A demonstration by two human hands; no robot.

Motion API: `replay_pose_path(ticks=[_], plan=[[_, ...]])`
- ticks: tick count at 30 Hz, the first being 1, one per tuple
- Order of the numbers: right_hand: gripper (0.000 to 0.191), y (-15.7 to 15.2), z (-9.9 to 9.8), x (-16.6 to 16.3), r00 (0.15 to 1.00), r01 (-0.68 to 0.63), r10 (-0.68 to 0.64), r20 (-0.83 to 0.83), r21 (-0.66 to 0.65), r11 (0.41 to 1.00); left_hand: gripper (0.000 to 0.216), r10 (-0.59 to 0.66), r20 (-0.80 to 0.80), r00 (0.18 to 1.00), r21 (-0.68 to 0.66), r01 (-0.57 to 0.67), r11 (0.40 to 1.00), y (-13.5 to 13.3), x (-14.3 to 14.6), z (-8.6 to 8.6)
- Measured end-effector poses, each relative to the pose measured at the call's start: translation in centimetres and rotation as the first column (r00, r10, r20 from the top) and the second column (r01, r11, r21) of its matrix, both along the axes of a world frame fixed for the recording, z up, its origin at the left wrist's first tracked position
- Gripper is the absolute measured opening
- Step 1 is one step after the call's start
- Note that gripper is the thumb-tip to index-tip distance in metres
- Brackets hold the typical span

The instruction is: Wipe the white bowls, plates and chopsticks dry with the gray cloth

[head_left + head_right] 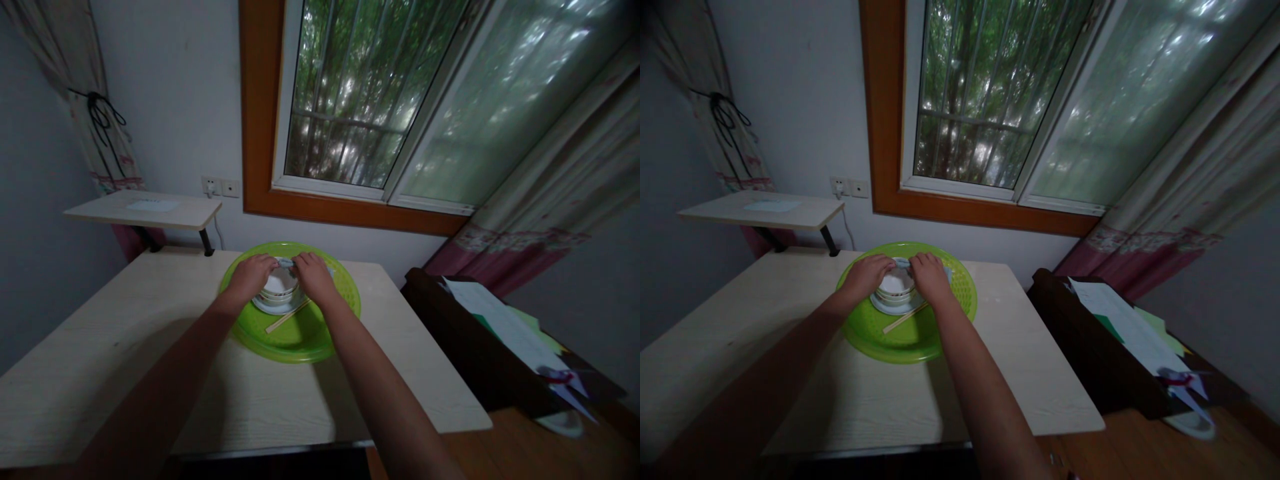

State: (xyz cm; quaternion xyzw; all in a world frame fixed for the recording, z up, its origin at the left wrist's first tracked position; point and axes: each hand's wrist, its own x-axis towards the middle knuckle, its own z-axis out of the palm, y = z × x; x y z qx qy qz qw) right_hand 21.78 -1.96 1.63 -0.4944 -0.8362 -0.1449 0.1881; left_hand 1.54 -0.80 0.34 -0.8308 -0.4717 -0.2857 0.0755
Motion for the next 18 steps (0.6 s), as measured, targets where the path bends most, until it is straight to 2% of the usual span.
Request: replay_pose_path(ticks=[6, 9, 13, 18], plan=[[0.02, 0.3, -0.3, 1.4, 0.983, 0.18, -0.18, -0.024, 0.016, 0.983, 0.023, 0.116, 0.15, 0.982, 0.046, -0.124, 0.991, 0.2, -0.8, -0.2], [0.019, 0.6, -0.5, 2.1, 0.972, 0.234, -0.234, -0.036, 0.004, 0.972, 0.023, 0.121, 0.197, 0.973, 0.032, -0.13, 0.991, 0.4, -1.2, -0.2], [0.02, 0.8, -0.5, 2.0, 0.982, 0.182, -0.183, -0.051, -0.011, 0.983, 0.022, 0.103, 0.213, 0.972, 0.012, -0.108, 0.994, 0.6, -1.2, -0.2], [0.022, 0.4, -0.4, 0.9, 0.998, 0.006, -0.005, -0.067, 0.003, 1.0, 0.021, -0.001, 0.151, 0.988, 0.017, -0.002, 1.0, 0.5, -0.5, -0.2]])
